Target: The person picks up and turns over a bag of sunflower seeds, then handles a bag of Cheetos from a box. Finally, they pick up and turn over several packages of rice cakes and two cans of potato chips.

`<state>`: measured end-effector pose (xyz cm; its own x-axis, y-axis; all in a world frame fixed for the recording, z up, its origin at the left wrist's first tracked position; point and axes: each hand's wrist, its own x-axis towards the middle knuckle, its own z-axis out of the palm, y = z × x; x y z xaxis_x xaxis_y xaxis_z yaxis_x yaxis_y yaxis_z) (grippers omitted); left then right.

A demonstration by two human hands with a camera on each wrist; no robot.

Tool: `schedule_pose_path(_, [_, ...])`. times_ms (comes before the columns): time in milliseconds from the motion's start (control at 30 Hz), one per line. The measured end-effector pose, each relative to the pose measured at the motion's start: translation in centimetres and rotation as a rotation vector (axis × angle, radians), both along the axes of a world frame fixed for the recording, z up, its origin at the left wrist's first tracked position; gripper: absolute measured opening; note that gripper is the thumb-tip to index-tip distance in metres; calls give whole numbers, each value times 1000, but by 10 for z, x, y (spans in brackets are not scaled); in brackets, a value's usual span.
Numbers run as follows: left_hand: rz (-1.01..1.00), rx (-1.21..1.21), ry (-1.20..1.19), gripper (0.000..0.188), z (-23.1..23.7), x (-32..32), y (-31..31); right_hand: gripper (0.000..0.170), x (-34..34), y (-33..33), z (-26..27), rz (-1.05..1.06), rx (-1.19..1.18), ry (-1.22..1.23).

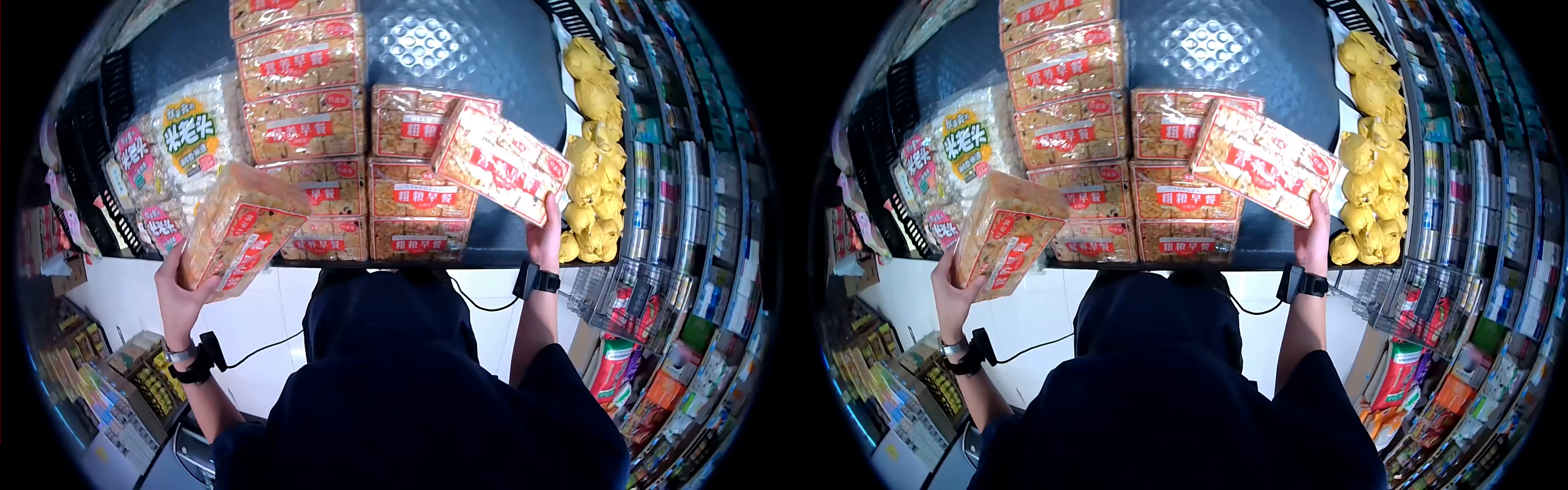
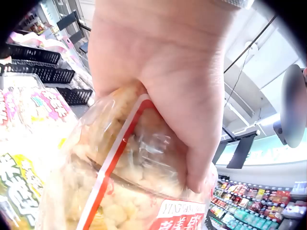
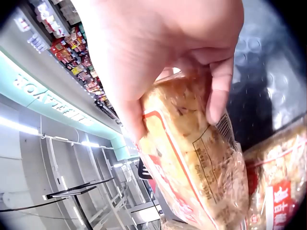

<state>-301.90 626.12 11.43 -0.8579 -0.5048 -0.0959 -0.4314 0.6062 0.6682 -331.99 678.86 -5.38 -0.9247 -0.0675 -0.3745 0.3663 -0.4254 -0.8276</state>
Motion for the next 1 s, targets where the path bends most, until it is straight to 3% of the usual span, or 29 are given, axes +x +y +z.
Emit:
schedule_pose_path(133, [-135,-161,111,68,16,-74,17,58,23,57,-3,-43,168,36])
schedule_pose_path(400, [-399,-410,368,64,38,-261,76,52,78,98,-20,-159,63,-14])
schedule_pose_path(467, [-495,-346,484,62,28,-304,94,51,92,88,-17,-223,60,-55])
schedule_pose_path(533, [-549,-234,381,60,6,-345,103,53,104,84,-25,-248,12,-88])
schedule_pose_path(600, [-595,-309,335,60,-10,-375,119,56,113,81,-31,-261,-2,-91])
schedule_pose_path(767, [-756,-330,298,53,-29,-423,108,57,112,76,-25,-267,-21,-48])
schedule_pose_path(833, [-714,-715,142,48,-31,-429,105,58,103,75,-22,-249,-38,-31])
schedule_pose_path(867, [-653,-679,-16,52,-43,-432,105,58,95,73,-20,-241,-38,-27])
schedule_pose_path(967, [-666,-612,192,61,-69,-419,102,57,60,62,-7,-239,-65,-30])
schedule_pose_path(1000, [-566,-711,233,68,-81,-407,113,57,41,60,-1,-209,-86,-49])
